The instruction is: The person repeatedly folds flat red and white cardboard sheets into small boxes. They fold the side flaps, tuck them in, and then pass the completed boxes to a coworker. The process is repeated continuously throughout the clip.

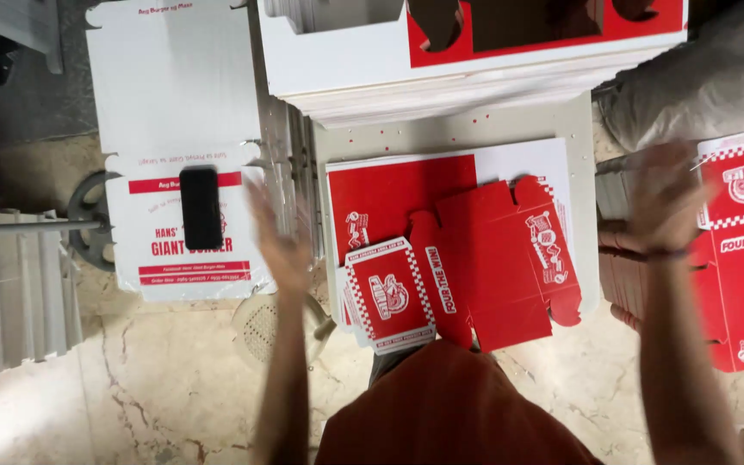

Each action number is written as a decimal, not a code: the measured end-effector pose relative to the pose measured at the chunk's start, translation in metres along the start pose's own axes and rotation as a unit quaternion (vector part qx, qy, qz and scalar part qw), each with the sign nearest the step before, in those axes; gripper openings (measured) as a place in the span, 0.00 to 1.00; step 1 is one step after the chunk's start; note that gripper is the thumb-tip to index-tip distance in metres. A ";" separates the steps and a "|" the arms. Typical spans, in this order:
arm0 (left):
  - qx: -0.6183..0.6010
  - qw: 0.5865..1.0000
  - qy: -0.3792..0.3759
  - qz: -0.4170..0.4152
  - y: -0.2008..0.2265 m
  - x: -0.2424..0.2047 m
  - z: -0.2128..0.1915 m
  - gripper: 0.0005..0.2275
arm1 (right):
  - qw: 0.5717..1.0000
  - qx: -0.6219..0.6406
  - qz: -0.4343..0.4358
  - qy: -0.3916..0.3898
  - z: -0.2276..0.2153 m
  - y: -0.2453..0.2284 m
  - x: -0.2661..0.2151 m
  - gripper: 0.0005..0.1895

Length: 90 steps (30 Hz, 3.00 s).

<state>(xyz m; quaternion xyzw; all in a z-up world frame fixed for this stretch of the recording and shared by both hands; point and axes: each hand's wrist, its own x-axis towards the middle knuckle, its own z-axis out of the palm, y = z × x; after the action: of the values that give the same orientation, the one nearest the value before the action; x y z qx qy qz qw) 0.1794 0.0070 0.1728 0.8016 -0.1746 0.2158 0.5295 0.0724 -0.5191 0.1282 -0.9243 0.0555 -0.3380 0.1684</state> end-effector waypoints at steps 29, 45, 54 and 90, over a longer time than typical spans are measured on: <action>-0.053 0.814 -0.230 -0.531 -0.027 -0.191 -0.057 0.24 | 0.738 0.330 0.574 -0.131 -0.056 -0.143 -0.263 0.31; -0.096 0.893 -0.436 -0.060 0.276 -0.045 0.565 0.16 | 0.641 0.187 0.643 0.374 -0.303 0.117 -0.295 0.24; 0.181 0.811 -0.555 -0.044 0.170 -0.174 0.631 0.18 | 0.556 0.161 0.814 0.048 -0.260 0.306 -0.467 0.55; 0.004 0.988 -0.157 0.004 0.042 -0.204 0.284 0.29 | 0.913 0.139 0.275 -0.266 -0.076 0.089 -0.298 0.13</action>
<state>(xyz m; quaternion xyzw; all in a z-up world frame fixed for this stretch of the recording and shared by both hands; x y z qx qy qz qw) 0.0312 -0.2610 -0.0019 0.8272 -0.2574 0.0902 0.4913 -0.2041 -0.5593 -0.0293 -0.8955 0.2132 -0.0242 0.3899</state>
